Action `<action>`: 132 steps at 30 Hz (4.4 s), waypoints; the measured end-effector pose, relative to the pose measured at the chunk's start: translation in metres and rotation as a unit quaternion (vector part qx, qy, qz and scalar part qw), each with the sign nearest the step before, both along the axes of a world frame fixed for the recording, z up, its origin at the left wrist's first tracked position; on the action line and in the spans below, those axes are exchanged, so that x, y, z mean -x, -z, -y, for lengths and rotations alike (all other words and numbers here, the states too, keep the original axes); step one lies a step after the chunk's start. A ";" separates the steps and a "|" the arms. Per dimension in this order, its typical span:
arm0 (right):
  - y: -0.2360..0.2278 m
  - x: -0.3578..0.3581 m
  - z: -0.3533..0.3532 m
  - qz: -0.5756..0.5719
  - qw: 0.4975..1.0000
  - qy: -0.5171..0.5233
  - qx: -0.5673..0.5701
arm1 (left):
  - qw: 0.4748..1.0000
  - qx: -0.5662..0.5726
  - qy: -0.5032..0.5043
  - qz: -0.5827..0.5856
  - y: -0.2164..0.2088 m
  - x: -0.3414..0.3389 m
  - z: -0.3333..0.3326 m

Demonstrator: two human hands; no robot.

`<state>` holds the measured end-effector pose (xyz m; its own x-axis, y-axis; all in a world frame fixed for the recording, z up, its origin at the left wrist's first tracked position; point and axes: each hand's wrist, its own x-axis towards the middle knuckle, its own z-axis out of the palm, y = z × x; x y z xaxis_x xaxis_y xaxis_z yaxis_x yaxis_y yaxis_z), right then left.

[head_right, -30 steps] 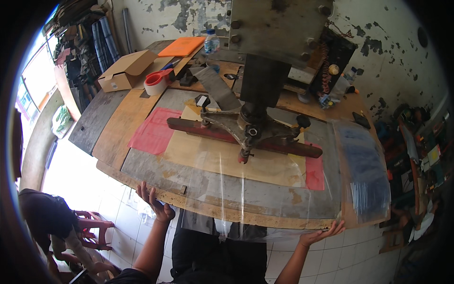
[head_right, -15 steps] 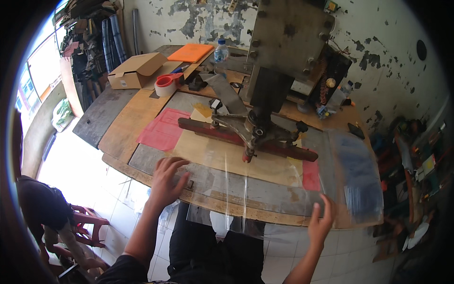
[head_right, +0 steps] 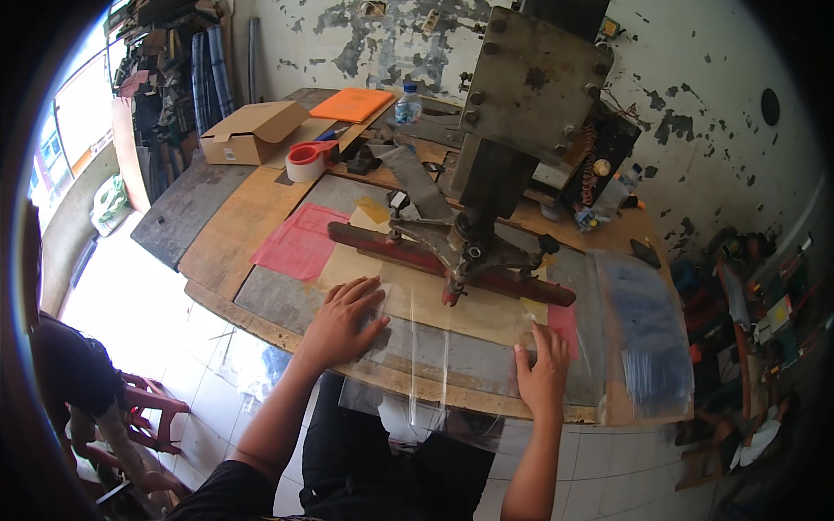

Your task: The person handles and separates plastic sheets by hand, positions them onto a heat sealing machine table, and aligns the plastic under the sealing bar.

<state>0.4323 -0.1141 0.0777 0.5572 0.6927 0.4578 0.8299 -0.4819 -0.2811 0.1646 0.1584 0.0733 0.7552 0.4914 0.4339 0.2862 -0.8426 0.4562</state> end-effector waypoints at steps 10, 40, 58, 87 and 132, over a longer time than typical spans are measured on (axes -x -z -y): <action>-0.008 0.000 -0.002 -0.035 0.999 -0.013 -0.008 | 1.000 0.002 -0.003 0.023 0.001 0.002 0.000; -0.040 0.032 0.072 -0.334 0.908 -0.069 -0.245 | 0.999 0.031 -0.031 -0.030 0.000 0.003 -0.001; -0.012 -0.006 0.127 -0.366 0.847 -0.174 -0.344 | 0.983 0.108 0.137 0.051 -0.021 0.010 0.026; 0.018 0.013 0.039 -0.404 0.854 -0.044 -0.324 | 0.868 0.449 -0.027 0.212 0.006 0.022 0.000; 0.020 0.015 0.038 -0.377 0.867 -0.025 -0.325 | 0.867 0.441 0.017 0.232 0.000 0.028 0.001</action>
